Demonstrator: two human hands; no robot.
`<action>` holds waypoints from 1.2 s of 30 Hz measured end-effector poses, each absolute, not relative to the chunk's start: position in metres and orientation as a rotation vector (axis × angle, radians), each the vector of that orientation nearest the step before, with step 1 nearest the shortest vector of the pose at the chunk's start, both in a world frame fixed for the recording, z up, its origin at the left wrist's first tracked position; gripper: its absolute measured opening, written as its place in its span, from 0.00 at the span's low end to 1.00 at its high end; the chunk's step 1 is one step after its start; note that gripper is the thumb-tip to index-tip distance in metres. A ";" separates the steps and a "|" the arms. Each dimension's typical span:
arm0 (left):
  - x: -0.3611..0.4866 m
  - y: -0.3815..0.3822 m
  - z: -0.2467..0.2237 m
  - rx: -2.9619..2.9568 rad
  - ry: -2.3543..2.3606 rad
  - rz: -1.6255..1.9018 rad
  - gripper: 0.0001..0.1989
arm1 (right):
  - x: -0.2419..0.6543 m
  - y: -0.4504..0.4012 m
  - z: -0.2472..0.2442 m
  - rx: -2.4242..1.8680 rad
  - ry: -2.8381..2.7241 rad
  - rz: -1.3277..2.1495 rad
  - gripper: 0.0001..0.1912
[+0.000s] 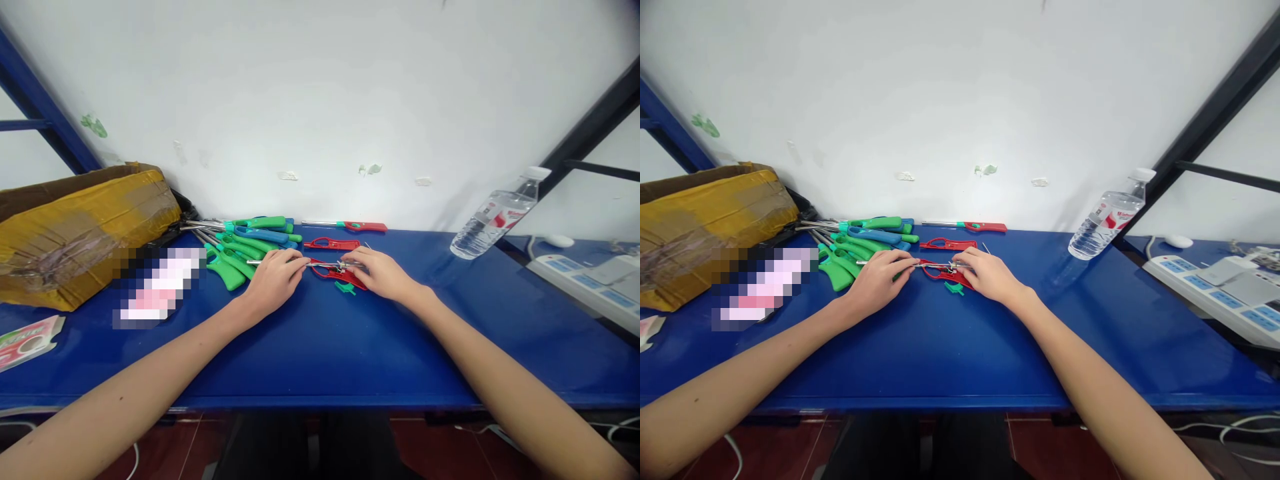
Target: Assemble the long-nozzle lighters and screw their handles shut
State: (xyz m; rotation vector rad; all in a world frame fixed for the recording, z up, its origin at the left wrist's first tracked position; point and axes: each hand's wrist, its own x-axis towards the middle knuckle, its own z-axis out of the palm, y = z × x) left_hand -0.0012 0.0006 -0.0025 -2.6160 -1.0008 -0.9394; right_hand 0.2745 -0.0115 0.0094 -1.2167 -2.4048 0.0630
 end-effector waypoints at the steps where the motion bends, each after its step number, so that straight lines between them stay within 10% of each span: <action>1: -0.001 0.001 -0.003 -2.610 -1.002 -0.941 0.12 | 0.275 -0.011 0.010 -1.232 -2.406 0.052 0.14; 36: 0.003 0.001 0.001 -2.515 -0.827 -1.069 0.13 | 0.257 -0.015 0.009 -1.215 -2.251 -0.034 0.08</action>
